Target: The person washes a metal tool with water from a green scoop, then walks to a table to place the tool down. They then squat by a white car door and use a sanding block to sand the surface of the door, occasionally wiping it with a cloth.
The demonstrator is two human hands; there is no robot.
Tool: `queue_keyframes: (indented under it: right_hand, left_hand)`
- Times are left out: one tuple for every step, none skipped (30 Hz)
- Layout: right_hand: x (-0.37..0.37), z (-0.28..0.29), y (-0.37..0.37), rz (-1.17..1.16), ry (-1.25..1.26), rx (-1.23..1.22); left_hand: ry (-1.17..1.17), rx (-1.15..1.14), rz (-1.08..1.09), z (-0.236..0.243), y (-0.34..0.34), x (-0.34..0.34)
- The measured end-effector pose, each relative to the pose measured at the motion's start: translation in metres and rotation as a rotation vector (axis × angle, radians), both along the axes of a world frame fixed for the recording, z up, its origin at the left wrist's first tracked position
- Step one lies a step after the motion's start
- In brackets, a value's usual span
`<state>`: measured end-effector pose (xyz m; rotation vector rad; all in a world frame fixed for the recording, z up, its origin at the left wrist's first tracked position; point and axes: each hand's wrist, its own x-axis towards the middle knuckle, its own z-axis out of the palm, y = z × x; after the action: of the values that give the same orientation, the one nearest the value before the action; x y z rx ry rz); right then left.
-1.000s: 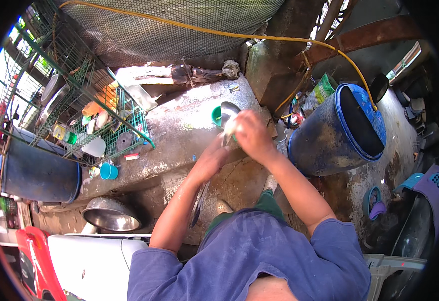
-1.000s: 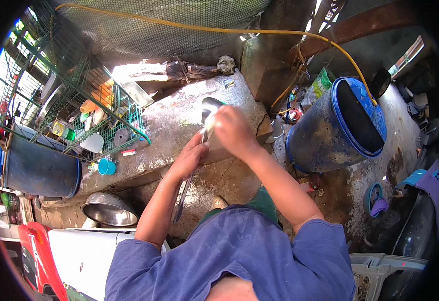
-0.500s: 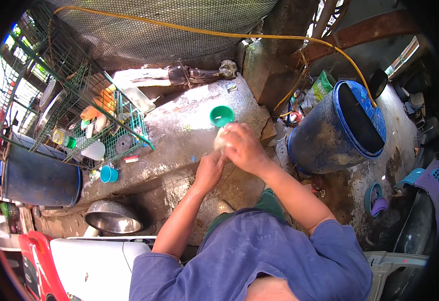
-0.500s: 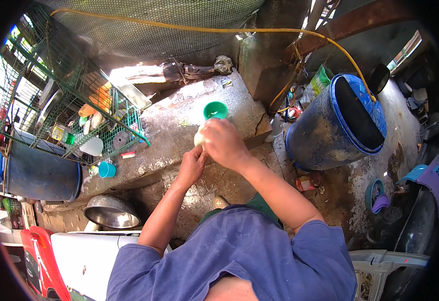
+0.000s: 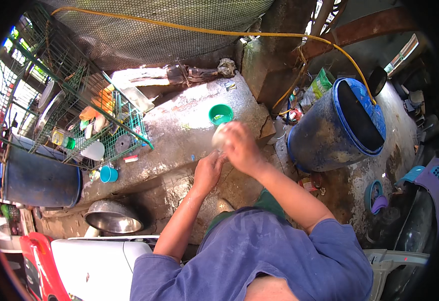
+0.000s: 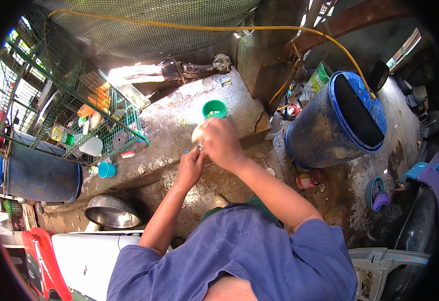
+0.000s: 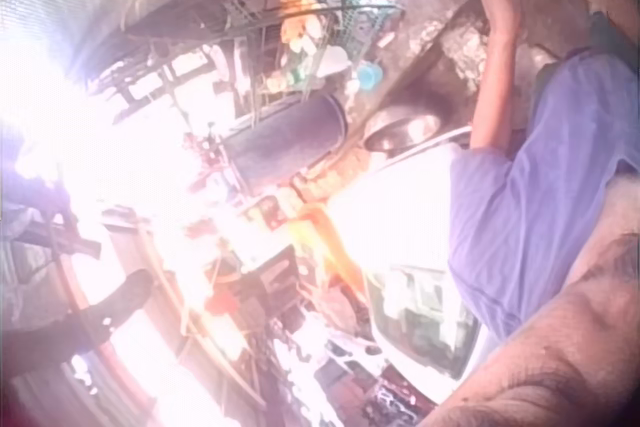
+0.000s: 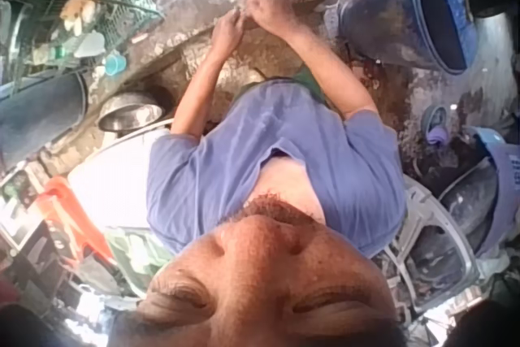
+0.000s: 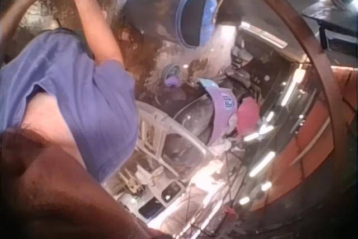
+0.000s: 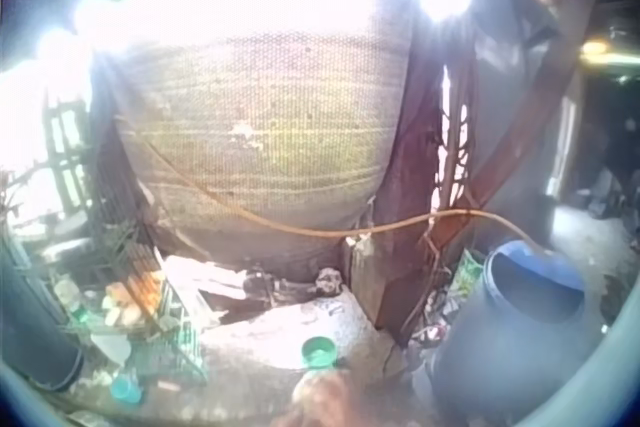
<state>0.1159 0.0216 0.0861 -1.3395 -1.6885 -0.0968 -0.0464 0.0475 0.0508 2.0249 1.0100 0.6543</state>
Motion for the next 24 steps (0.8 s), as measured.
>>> queue_keyframes:
  right_hand:
    - [-0.008,0.003,-0.006,0.032,-0.034,-0.037]
    - [-0.006,0.002,0.000,0.028,0.099,-0.084]
    - [0.003,-0.001,0.008,0.013,0.229,-0.136]
    - [0.016,-0.005,0.016,-0.007,0.354,-0.183]
    - [0.034,-0.016,0.019,-0.021,0.358,-0.212]
    - [0.030,-0.020,0.016,-0.057,0.345,-0.147]
    - [0.021,-0.022,0.009,-0.088,0.329,-0.077]
    - [0.013,-0.023,0.002,-0.120,0.312,-0.008]
    - [0.003,-0.022,-0.004,-0.107,0.233,0.021]
    - [0.005,-0.019,-0.004,-0.085,0.254,0.019]
    - [0.007,-0.015,-0.003,-0.063,0.274,0.017]
    - [0.011,-0.012,-0.003,-0.049,0.296,0.012]
    - [0.019,0.002,0.001,-0.067,0.367,-0.084]
    - [0.024,0.007,0.003,-0.085,0.296,-0.061]
    - [0.023,0.012,0.009,-0.095,0.225,-0.031]
    - [0.019,0.018,0.013,-0.105,0.153,-0.002]
    - [0.005,0.020,0.006,-0.089,0.083,0.020]
    - [-0.008,0.020,-0.001,-0.079,-0.065,0.128]
    - [-0.015,0.016,-0.013,-0.017,-0.057,0.102]
    - [-0.019,0.012,-0.019,0.046,-0.048,0.077]
    - [-0.015,0.009,-0.020,0.006,-0.043,0.091]
    - [-0.010,0.007,-0.021,-0.034,-0.036,0.104]
    - [-0.006,0.004,-0.022,-0.072,-0.030,0.119]
    - [0.003,0.001,-0.019,-0.068,0.066,0.079]
  left_hand:
    - [0.014,0.007,0.010,0.002,0.001,-0.005]
    - [0.028,0.013,0.020,0.003,0.001,-0.008]
    - [0.010,0.041,0.010,0.001,-0.003,-0.008]
    - [-0.015,0.074,-0.004,-0.002,-0.006,-0.003]
    - [-0.041,0.105,-0.019,-0.003,-0.008,0.003]
    - [-0.106,0.074,0.022,-0.004,-0.006,0.002]
    - [-0.175,0.049,0.068,-0.002,-0.004,0.000]
    - [-0.245,0.024,0.114,0.000,-0.001,-0.001]
    - [-0.179,0.014,0.131,-0.018,0.009,-0.010]
    - [-0.189,0.015,0.116,-0.021,0.011,-0.008]
    - [-0.198,0.015,0.101,-0.023,0.012,-0.007]
    - [-0.206,0.011,0.079,-0.026,0.011,-0.005]
    - [-0.211,0.062,0.039,-0.025,0.007,-0.003]
    - [-0.217,0.112,-0.002,-0.023,0.003,0.000]
    - [-0.224,0.171,-0.036,-0.020,0.003,0.001]
    - [-0.232,0.092,-0.004,-0.022,0.005,0.000]
    - [-0.240,0.012,0.028,-0.026,0.010,-0.003]
    - [-0.250,-0.064,0.071,-0.027,0.015,-0.007]
    - [-0.358,-0.213,0.070,-0.025,0.018,-0.007]
    - [-0.320,-0.174,0.051,-0.023,0.019,-0.010]
    - [-0.282,-0.137,0.028,-0.016,0.018,-0.010]
    - [-0.244,-0.099,0.006,-0.013,0.017,-0.011]
    - [-0.292,-0.179,0.012,-0.022,0.014,-0.010]
    - [-0.260,-0.136,-0.028,-0.018,0.009,-0.009]
